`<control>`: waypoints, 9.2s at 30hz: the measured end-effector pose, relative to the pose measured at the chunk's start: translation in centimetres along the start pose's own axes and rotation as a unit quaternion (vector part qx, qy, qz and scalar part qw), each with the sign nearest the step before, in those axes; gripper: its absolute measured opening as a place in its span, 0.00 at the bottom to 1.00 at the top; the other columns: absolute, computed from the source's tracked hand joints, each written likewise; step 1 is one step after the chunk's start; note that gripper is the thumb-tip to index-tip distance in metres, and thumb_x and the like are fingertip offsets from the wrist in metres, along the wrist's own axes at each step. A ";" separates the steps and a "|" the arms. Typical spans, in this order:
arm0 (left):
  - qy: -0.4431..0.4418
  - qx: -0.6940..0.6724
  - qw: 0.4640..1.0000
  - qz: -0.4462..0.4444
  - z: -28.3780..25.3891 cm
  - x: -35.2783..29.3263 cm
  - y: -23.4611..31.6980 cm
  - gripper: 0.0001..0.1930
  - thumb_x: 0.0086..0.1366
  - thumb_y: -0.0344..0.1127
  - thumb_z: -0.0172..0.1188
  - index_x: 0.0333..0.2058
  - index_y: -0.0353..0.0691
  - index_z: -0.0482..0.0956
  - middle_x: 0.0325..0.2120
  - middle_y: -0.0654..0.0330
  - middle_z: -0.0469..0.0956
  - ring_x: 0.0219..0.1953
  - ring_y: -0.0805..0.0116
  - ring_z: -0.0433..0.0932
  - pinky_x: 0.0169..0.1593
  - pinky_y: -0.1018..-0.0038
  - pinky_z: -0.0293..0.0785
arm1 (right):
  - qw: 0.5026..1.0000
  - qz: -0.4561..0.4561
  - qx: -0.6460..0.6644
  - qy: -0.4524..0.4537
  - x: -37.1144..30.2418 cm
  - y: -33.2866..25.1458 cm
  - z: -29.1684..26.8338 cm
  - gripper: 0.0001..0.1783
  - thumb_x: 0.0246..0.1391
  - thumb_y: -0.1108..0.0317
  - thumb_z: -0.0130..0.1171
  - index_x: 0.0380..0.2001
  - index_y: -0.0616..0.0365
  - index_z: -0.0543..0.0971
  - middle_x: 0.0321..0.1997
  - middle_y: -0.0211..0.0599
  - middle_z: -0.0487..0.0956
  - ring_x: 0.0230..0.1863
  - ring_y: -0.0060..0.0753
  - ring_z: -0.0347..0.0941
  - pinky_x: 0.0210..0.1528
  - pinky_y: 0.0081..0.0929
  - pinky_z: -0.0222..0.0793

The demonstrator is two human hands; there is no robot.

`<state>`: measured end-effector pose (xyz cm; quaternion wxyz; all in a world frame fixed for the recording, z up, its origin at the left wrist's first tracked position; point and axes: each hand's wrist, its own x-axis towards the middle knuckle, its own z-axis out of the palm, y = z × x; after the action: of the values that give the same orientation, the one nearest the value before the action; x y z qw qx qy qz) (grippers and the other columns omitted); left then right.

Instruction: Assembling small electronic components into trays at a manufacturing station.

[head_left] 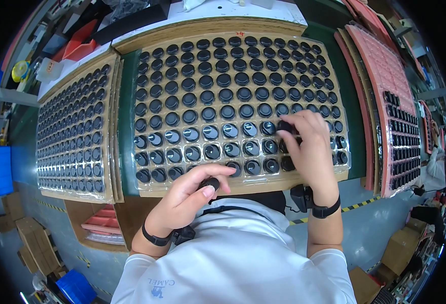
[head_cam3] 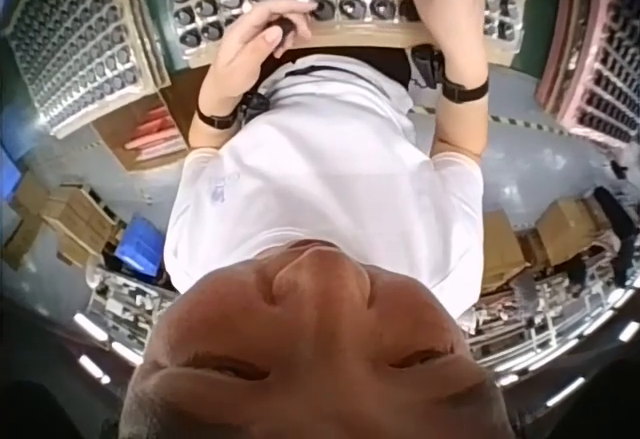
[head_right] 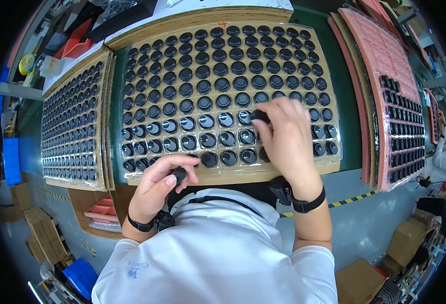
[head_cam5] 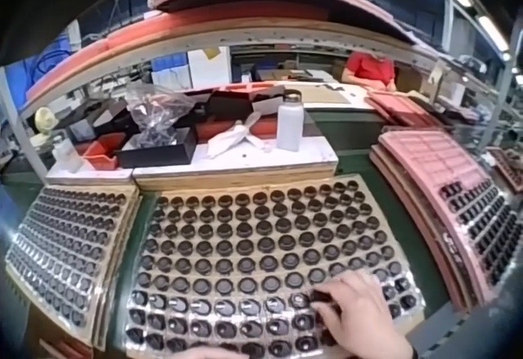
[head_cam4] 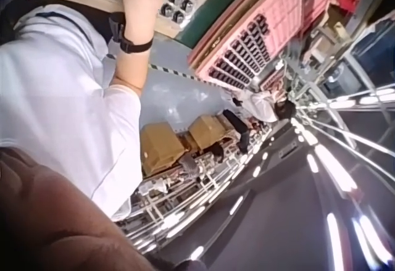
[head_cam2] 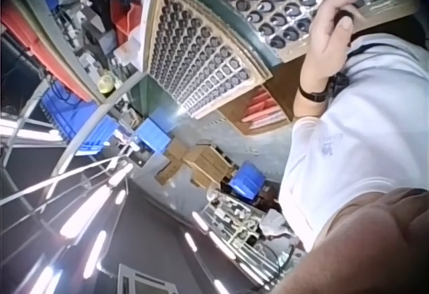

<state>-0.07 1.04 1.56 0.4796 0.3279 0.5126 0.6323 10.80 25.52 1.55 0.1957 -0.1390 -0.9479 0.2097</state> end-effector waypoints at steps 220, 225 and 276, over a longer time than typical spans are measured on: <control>0.175 0.350 0.860 0.326 2.6 1.7 1.3 0.16 0.53 0.21 0.60 0.43 0.30 0.73 0.39 0.47 0.76 0.38 0.59 0.76 0.35 0.74 0.73 | 0.848 -0.032 0.528 -0.003 -2.2 -7.3 2.8 0.15 0.61 0.62 0.46 0.44 0.62 0.65 0.32 0.33 0.66 0.29 0.19 0.62 0.33 0.16 0.58; 0.177 0.332 0.876 0.302 2.5 1.3 1.0 0.17 0.57 0.33 0.61 0.43 0.31 0.73 0.39 0.48 0.76 0.39 0.60 0.76 0.40 0.72 0.72 | 0.808 -0.023 0.589 0.002 -2.0 -6.4 1.9 0.18 0.58 0.61 0.53 0.44 0.63 0.66 0.31 0.32 0.67 0.31 0.21 0.63 0.35 0.19 0.59; 0.022 -0.003 0.989 0.144 1.8 1.8 0.1 0.31 0.46 0.18 0.35 0.54 0.35 0.56 0.45 0.47 0.68 0.31 0.73 0.65 0.38 0.77 0.65 | 0.993 0.068 -0.081 0.047 -1.3 2.5 -1.0 0.11 0.40 0.75 0.62 0.32 0.58 0.76 0.30 0.34 0.75 0.37 0.40 0.69 0.41 0.33 0.61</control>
<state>0.98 3.36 1.95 0.3732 0.3829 0.4681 0.7035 12.84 27.55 0.84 0.2133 -0.2286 -0.9398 0.1380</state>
